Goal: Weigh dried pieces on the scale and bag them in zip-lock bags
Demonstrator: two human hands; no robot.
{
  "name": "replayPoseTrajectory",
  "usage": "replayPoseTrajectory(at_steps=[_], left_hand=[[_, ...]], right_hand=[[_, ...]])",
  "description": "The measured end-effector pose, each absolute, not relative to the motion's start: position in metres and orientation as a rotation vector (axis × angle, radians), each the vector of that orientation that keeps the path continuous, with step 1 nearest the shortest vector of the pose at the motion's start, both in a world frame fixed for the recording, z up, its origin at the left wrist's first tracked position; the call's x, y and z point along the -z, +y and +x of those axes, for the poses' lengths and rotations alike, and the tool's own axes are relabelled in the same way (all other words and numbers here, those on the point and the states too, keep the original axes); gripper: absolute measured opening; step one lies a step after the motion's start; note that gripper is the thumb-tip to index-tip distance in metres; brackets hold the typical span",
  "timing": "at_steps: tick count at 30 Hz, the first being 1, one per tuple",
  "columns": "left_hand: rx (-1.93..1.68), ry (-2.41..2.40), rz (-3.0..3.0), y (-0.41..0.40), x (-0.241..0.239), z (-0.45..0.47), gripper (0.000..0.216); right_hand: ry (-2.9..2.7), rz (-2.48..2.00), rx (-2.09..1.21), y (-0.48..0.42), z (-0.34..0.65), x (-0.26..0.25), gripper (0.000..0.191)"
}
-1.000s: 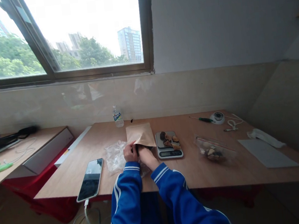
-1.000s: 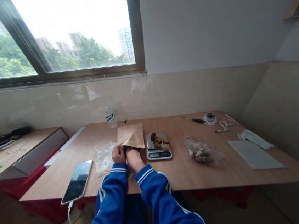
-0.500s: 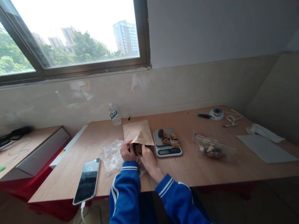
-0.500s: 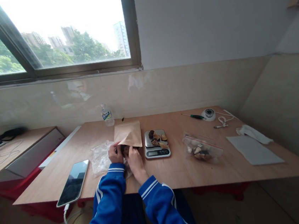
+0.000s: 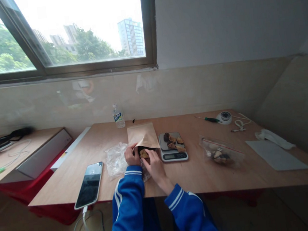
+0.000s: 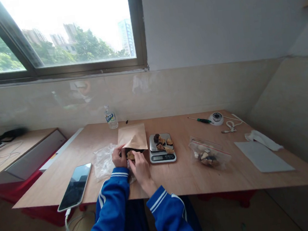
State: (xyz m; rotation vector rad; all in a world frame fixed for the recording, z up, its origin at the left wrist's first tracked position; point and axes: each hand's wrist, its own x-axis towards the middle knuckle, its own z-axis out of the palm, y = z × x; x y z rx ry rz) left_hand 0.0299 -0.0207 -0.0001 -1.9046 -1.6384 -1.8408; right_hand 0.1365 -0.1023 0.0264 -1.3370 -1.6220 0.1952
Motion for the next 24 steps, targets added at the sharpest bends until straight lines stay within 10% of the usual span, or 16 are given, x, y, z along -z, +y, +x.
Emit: replayPoseTrajectory(at_steps=[24], left_hand=[[1.904, -1.591, -1.88, -0.022, -0.003, 0.032, 0.032]], right_hand=[[-1.6, -1.604, 0.185, -0.109, 0.286, -0.008, 0.031]])
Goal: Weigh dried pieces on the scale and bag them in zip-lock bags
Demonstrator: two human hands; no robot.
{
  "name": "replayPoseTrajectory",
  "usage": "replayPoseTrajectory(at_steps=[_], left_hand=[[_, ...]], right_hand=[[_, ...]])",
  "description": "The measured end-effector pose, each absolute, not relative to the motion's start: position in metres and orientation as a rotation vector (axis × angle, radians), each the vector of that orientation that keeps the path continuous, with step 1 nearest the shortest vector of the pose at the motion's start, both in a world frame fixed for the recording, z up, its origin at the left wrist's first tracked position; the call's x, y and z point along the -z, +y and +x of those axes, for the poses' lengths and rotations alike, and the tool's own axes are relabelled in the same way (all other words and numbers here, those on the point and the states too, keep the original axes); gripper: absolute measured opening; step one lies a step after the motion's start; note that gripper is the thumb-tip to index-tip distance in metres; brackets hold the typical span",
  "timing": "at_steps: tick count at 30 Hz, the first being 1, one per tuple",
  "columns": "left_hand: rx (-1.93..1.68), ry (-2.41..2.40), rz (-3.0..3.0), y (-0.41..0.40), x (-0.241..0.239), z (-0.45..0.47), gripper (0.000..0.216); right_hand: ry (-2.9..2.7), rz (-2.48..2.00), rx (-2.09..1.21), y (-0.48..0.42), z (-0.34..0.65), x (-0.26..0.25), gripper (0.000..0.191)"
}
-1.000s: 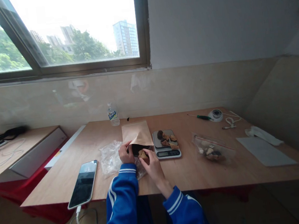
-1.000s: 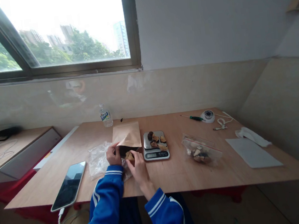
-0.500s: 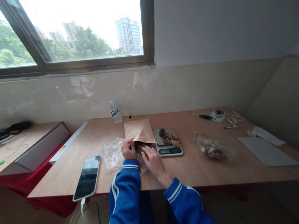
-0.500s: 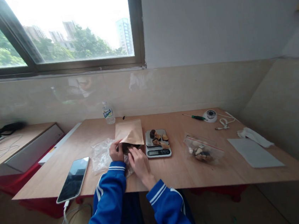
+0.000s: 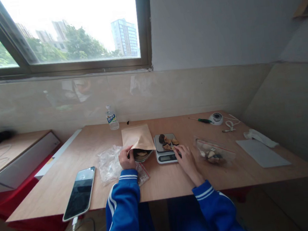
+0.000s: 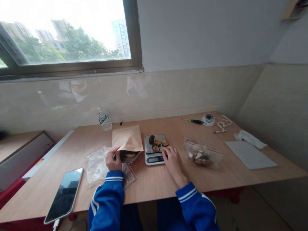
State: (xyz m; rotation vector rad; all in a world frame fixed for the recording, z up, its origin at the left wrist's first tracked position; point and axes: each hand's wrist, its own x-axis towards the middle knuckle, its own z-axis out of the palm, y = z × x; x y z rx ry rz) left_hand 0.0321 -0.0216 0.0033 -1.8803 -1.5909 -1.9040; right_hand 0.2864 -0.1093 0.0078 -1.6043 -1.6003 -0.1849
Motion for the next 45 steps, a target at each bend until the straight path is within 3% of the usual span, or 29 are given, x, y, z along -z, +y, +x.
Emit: replayPoseTrajectory(at_steps=[12, 35, 41, 45], left_hand=[[1.906, -1.545, -1.891, -0.021, -0.003, 0.031, 0.027], [1.892, -1.572, -1.88, -0.023, -0.003, 0.032, 0.025], [1.889, -1.558, -1.865, -0.022, -0.001, 0.032, 0.024], [1.897, -1.521, -1.854, -0.022, -0.002, 0.031, 0.022]], right_hand=[[-1.695, -1.589, 0.254, -0.076, 0.305, -0.008, 0.039], [-1.39, -1.566, -0.298, -0.053, 0.335, 0.014, 0.055], [-1.339, -1.739, -0.019, -0.053, 0.341, 0.018, 0.034], [-1.219, -1.692, -0.037, -0.05, 0.34, 0.018, 0.031]])
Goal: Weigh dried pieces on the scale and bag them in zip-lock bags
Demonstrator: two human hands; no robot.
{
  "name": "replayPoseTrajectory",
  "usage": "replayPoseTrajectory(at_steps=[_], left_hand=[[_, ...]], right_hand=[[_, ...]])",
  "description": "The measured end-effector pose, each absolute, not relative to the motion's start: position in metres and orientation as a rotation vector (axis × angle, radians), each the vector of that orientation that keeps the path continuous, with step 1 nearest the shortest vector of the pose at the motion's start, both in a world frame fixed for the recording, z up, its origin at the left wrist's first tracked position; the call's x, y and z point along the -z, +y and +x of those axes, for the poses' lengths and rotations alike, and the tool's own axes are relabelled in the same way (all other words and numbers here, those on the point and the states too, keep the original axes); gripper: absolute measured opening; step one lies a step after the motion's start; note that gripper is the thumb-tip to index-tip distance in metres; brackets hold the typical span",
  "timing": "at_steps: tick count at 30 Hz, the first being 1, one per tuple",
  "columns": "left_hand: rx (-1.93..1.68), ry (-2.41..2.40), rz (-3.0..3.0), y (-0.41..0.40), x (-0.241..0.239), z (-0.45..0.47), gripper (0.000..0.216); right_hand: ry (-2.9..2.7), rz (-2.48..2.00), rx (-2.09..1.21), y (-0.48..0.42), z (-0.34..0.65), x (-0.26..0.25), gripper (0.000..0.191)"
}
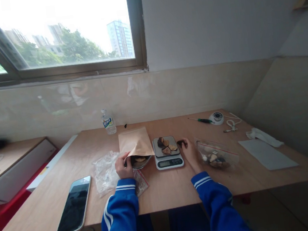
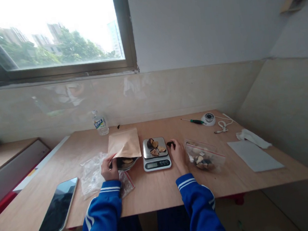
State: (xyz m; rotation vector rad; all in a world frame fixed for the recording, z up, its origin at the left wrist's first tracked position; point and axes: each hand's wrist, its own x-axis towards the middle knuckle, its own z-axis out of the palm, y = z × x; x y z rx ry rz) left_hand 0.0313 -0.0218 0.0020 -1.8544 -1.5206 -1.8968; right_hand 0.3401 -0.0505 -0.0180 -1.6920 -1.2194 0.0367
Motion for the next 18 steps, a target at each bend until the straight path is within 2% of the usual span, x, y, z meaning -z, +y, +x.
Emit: replayPoseTrajectory(at_steps=[4, 7, 13, 18], left_hand=[[1.9, -1.501, -1.86, -0.021, -0.002, 0.031, 0.021], [1.897, -1.505, -1.863, -0.02, 0.0, 0.03, 0.021], [1.89, -1.534, -1.868, -0.02, 0.002, 0.029, 0.022], [1.906, -1.546, -1.871, -0.02, 0.0, 0.03, 0.023]], right_hand=[[-1.047, -1.477, -0.222, -0.044, 0.328, 0.013, 0.037], [-1.136, -1.433, -0.252, -0.042, 0.319, 0.007, 0.037], [-1.377, -1.493, 0.106, -0.049, 0.315, -0.003, 0.038], [-1.515, -1.329, 0.365, -0.068, 0.302, -0.017, 0.028]])
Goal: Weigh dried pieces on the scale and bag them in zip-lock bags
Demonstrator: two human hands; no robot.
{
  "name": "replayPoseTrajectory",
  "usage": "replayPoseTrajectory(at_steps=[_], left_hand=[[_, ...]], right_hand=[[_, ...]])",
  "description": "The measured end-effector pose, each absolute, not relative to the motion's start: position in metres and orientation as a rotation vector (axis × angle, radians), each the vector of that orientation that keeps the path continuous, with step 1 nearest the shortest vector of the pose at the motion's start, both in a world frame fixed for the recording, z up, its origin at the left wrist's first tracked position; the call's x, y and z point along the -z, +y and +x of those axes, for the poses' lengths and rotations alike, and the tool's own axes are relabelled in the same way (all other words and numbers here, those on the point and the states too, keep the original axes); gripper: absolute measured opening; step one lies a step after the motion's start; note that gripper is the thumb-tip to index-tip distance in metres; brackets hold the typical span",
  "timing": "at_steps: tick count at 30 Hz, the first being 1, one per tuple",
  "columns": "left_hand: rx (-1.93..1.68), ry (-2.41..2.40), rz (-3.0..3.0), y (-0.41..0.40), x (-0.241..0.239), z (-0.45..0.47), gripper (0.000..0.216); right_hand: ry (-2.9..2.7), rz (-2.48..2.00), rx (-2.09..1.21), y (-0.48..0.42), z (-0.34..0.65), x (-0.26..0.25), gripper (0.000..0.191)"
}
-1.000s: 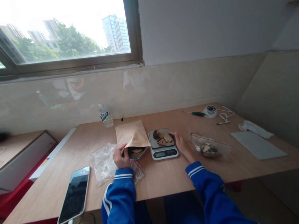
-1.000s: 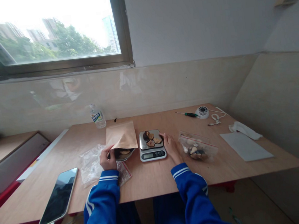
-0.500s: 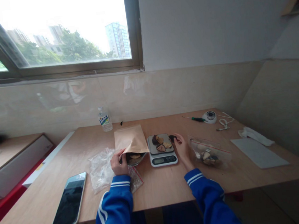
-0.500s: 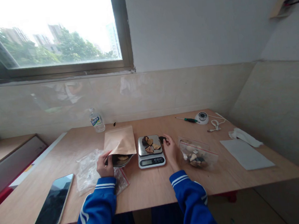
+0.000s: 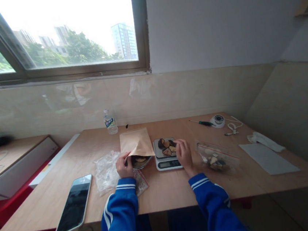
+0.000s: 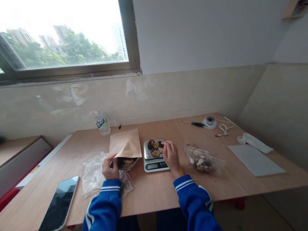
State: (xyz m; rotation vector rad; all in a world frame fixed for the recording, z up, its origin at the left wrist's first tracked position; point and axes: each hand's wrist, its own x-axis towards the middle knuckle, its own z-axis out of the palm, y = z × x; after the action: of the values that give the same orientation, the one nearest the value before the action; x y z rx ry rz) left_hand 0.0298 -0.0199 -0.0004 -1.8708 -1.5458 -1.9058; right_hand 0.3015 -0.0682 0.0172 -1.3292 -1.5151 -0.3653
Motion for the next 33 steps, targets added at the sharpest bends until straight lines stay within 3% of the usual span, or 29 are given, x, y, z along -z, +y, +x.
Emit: replayPoseTrajectory(at_steps=[5, 7, 12, 17, 25, 33], left_hand=[[1.905, -1.568, -1.879, -0.019, 0.001, 0.03, 0.025], [1.903, -1.57, -1.884, -0.019, 0.002, 0.03, 0.026], [1.916, -1.595, -1.875, -0.018, 0.004, 0.029, 0.027], [1.927, -1.611, -1.88, -0.019, 0.002, 0.029, 0.026], [1.934, -1.617, -1.879, -0.018, 0.004, 0.029, 0.025], [1.959, -1.699, -1.834, -0.019, 0.003, 0.03, 0.028]], right_hand=[[-1.915, -1.022, 0.237, -0.096, 0.232, -0.035, 0.025], [-2.016, -1.079, 0.08, -0.098, 0.195, -0.034, 0.028], [-2.077, -1.358, 0.055, -0.085, 0.133, -0.024, 0.045], [-2.06, -1.514, 0.031, -0.076, 0.125, -0.027, 0.038], [-1.945, -1.611, -0.01, -0.075, 0.119, -0.02, 0.043], [-1.845, -1.532, 0.006, -0.084, 0.117, -0.021, 0.041]])
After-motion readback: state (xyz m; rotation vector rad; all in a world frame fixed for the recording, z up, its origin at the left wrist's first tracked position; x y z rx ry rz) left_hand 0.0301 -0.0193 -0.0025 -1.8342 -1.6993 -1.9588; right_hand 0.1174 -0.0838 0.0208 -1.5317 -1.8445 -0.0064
